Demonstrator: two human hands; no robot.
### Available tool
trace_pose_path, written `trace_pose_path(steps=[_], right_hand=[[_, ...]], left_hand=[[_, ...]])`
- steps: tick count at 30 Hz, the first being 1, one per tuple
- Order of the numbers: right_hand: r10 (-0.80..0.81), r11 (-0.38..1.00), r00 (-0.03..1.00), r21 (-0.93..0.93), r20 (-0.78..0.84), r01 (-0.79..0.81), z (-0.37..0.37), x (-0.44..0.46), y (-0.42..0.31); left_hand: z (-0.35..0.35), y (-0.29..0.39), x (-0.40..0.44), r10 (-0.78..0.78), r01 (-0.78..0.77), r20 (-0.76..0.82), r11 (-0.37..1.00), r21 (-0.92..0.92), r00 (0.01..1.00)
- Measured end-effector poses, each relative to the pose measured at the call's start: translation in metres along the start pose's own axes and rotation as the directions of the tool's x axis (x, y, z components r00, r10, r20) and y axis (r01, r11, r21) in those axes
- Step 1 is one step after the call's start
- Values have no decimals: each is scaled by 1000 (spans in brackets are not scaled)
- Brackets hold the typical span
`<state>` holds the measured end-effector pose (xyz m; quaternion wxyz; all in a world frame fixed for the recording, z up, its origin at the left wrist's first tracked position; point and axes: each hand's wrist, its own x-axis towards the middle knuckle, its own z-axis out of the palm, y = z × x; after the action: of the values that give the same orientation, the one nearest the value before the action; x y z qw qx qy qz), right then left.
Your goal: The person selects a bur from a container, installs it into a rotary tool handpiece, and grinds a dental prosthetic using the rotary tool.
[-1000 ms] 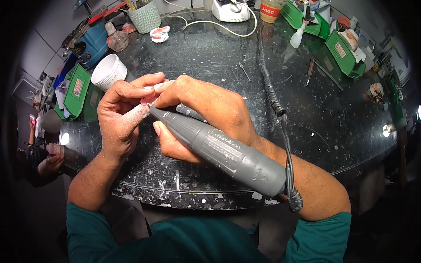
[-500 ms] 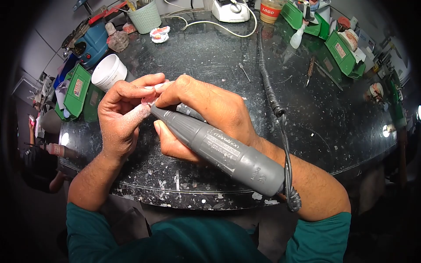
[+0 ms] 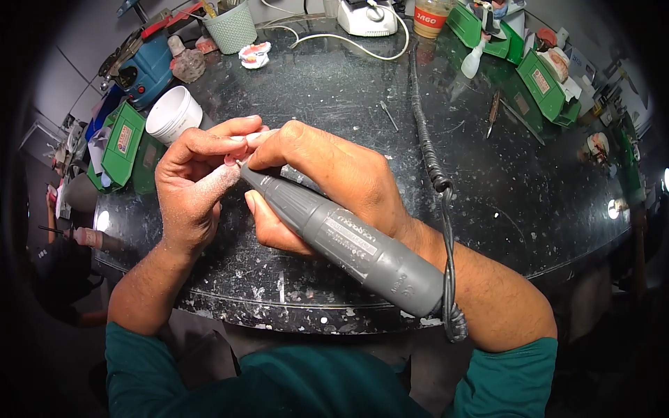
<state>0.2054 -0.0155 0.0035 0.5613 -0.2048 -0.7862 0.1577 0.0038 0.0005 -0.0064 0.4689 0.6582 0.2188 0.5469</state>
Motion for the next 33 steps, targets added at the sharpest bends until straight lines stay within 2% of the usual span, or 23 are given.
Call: trace_pose_path(steps=[3, 12, 27, 30, 33], right_hand=[[74, 997, 996, 6, 44, -75, -3, -1, -3], [121, 993, 990, 0, 75, -121, -5, -1, -6], [77, 997, 996, 12, 44, -78, -4, 0, -5], [21, 1000, 1000, 5, -9, -21, -1, 0, 0], [61, 998, 998, 32, 27, -62, -3, 0, -3]], left_hand=[[1, 1, 0, -5, 5, -1, 1000, -15, 1000], [-1, 0, -1, -6, 6, 7, 1000, 6, 1000], [0, -1, -1, 12, -12, 4, 1000, -3, 1000], [1, 1, -1, 3, -3, 4, 1000, 7, 1000], [1, 1, -1, 0, 0, -2, 1000, -10, 1000]])
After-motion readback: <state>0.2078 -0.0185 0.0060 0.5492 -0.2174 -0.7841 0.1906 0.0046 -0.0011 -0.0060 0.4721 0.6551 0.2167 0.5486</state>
